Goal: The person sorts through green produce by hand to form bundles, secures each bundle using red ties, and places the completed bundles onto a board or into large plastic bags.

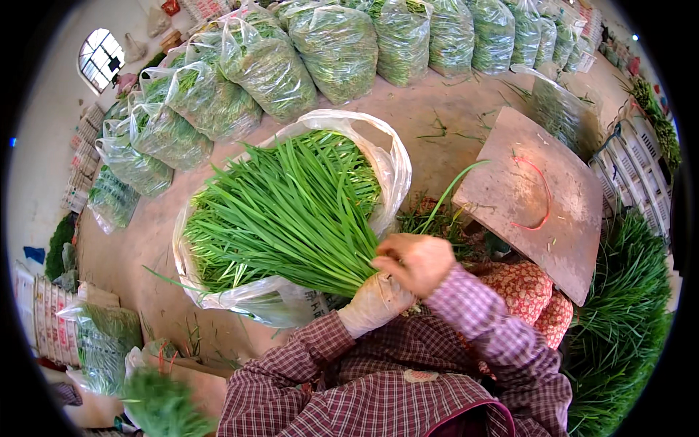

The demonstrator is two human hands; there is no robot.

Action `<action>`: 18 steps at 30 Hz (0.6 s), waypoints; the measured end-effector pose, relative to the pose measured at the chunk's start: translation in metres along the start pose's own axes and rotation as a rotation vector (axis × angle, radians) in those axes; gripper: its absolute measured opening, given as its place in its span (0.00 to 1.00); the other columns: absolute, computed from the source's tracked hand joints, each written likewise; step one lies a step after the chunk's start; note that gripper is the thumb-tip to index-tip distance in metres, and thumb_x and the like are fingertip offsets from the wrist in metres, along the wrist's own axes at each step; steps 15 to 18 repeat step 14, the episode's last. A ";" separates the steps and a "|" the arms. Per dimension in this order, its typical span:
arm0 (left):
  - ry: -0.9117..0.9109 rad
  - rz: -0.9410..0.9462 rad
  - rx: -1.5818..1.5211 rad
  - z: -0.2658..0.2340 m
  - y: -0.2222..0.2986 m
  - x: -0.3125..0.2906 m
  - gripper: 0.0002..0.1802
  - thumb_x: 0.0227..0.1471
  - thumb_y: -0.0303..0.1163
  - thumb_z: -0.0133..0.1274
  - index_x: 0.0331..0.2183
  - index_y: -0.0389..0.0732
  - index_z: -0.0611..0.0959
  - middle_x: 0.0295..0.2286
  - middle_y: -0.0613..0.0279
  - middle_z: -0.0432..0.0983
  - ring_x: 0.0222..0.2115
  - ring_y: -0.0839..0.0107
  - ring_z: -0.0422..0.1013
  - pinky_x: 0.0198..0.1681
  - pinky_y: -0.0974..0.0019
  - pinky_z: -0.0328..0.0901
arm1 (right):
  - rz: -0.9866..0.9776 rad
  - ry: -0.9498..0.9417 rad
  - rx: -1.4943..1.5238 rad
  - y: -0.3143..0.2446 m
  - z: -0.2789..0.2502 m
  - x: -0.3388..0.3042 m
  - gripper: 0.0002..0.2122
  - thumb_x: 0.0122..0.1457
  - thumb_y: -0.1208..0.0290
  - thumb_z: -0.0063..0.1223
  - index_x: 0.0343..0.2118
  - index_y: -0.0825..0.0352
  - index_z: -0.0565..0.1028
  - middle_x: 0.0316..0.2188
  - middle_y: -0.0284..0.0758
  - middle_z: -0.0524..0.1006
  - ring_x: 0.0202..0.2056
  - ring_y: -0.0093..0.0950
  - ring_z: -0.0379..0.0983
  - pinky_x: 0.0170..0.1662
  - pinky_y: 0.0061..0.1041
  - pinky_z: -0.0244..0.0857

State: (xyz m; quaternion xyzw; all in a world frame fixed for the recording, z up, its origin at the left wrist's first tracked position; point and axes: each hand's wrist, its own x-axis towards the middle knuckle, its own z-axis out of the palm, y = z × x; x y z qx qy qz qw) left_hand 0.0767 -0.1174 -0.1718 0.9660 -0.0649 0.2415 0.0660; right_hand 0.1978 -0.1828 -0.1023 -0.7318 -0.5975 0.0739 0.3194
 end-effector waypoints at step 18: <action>-0.172 -0.036 -0.188 0.019 -0.009 -0.029 0.31 0.46 0.26 0.52 0.53 0.42 0.65 0.51 0.51 0.61 0.54 0.56 0.59 0.55 0.50 0.58 | 0.121 0.073 0.887 0.005 0.037 -0.018 0.04 0.58 0.71 0.54 0.31 0.64 0.73 0.28 0.33 0.75 0.28 0.30 0.73 0.33 0.26 0.69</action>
